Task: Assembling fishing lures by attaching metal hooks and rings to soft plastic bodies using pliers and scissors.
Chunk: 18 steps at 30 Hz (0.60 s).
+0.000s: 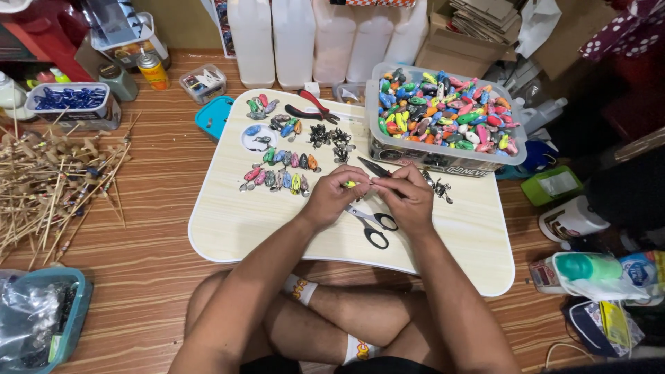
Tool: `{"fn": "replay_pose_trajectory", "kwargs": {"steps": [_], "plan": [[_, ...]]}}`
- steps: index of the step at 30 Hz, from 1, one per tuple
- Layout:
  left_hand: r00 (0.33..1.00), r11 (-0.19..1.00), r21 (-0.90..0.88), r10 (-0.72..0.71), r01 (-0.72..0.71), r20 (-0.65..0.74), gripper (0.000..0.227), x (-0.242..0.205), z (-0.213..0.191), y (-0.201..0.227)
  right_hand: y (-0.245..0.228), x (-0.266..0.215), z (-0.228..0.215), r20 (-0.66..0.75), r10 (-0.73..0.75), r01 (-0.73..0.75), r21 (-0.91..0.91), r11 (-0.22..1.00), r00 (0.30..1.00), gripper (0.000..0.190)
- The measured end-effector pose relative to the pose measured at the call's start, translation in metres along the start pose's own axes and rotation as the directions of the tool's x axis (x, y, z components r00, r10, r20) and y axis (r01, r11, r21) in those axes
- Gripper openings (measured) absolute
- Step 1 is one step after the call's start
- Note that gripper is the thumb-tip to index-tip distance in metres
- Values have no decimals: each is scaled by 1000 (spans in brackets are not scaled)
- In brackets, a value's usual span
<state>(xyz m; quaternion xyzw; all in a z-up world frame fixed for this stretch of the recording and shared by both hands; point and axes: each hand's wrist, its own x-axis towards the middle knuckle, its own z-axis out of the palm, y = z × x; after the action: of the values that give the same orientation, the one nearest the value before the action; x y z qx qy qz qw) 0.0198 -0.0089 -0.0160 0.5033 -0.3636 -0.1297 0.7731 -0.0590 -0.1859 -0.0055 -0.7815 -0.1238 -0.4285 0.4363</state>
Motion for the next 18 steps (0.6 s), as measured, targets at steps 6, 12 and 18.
{"fn": "replay_pose_trajectory", "kwargs": {"steps": [6, 12, 18], "plan": [[1000, 1000, 30, 5, -5, 10, 17, -1, -3, -6, 14, -1, -3, -5, -26, 26, -26, 999, 1000, 18], [996, 981, 170, 90, -89, -3, 14, -2, -5, -14, 0, 6, -16, 35, -39, 44, -180, 983, 999, 14], [994, 983, 152, 105, -101, -21, 11, -3, -3, -10, 6, 14, -53, 107, -8, 37, -271, 962, 994, 8]]}}
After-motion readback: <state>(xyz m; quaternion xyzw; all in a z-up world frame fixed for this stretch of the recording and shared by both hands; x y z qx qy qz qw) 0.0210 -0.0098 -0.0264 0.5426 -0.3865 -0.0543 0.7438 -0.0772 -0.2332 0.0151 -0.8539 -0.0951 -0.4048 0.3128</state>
